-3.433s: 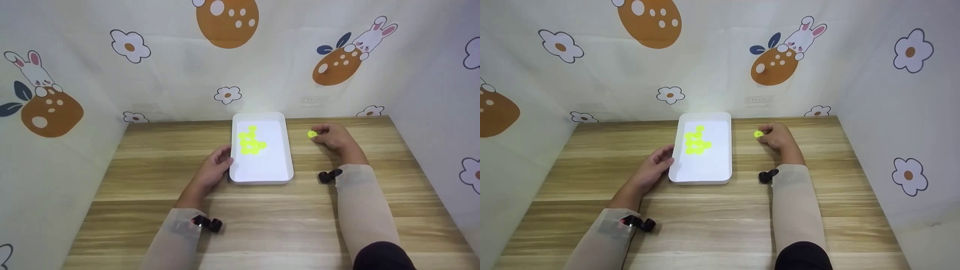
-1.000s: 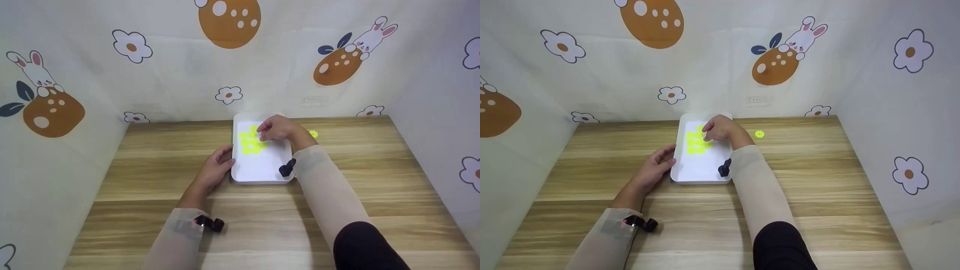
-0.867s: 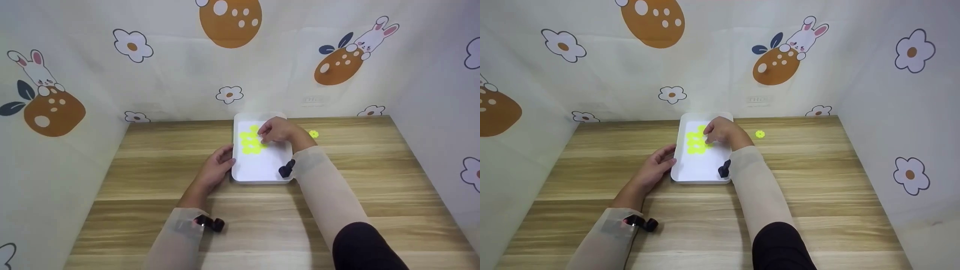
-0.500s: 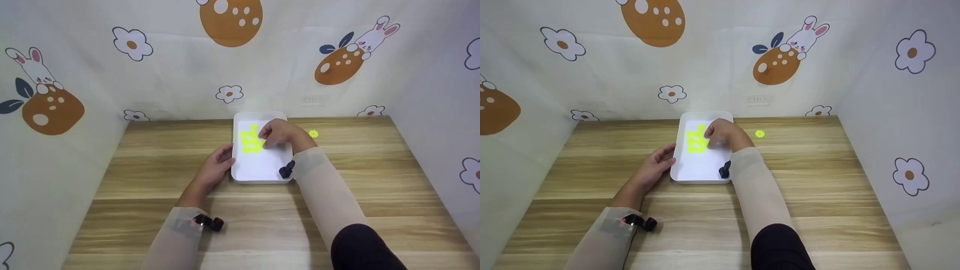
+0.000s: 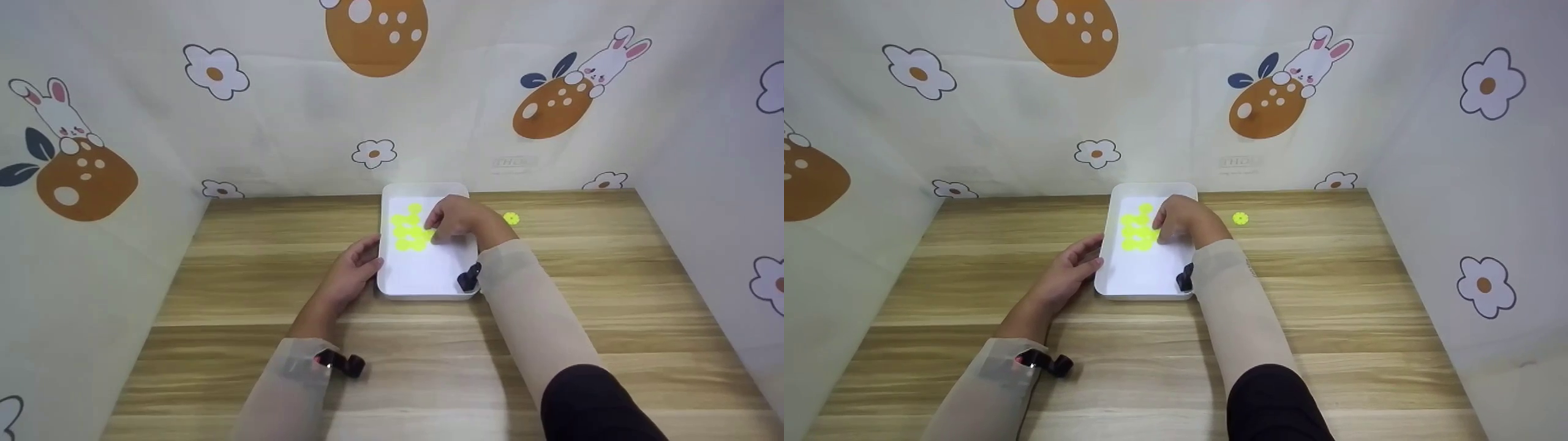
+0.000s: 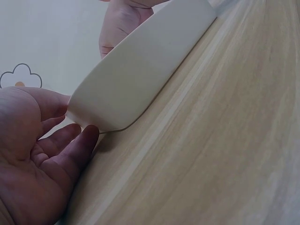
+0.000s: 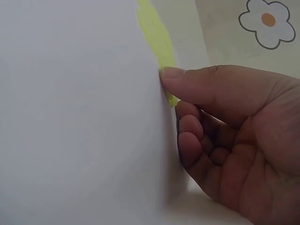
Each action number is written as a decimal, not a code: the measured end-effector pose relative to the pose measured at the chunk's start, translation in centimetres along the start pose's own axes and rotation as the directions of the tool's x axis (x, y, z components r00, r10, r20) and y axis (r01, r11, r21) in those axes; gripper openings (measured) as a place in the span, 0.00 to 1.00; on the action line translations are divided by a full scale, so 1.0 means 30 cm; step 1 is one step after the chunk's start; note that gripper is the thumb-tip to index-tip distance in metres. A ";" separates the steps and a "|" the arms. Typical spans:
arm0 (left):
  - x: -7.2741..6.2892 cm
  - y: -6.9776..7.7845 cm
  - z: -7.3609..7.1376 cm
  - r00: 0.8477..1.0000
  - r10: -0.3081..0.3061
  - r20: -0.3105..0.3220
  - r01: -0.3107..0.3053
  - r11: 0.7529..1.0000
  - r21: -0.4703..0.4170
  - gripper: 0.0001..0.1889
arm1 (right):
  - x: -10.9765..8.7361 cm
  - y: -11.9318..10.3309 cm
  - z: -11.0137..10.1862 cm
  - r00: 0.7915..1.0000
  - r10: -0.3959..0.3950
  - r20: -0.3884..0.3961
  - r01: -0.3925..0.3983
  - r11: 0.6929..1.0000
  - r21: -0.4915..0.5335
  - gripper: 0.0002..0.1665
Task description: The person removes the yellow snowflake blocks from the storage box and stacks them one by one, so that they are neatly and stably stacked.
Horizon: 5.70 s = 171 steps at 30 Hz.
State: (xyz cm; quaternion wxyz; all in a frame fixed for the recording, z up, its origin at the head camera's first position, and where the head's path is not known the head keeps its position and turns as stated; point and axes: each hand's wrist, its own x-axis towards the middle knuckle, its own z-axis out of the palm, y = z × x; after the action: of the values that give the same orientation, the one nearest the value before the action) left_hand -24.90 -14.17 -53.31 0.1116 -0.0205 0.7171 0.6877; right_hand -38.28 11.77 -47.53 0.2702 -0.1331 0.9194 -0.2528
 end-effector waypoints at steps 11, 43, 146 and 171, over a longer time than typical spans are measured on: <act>-0.002 -0.001 -0.003 1.000 0.016 -0.004 -0.016 1.000 0.004 0.30 | 0.011 -0.001 0.003 0.999 -0.021 -0.028 0.022 0.998 0.054 0.16; 0.006 -0.005 0.002 0.999 -0.025 -0.022 0.025 0.999 0.033 0.30 | -0.005 0.006 -0.012 0.984 -0.037 -0.175 0.082 0.964 0.253 0.20; 0.006 -0.008 -0.011 0.998 0.047 0.031 -0.047 0.999 -0.011 0.32 | -0.204 0.352 -0.111 0.890 0.228 -0.396 0.119 0.722 0.682 0.33; 0.008 -0.009 -0.012 1.000 0.010 0.005 -0.010 1.000 0.017 0.32 | -0.157 -0.003 -0.046 0.936 -0.064 -0.347 0.307 0.632 0.711 0.18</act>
State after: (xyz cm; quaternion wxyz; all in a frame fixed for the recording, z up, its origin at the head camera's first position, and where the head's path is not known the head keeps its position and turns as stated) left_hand -25.13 -14.52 -53.61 0.1100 -0.0143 0.7227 0.6822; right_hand -35.21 14.03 -44.45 0.1359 -0.0650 0.7402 -0.6553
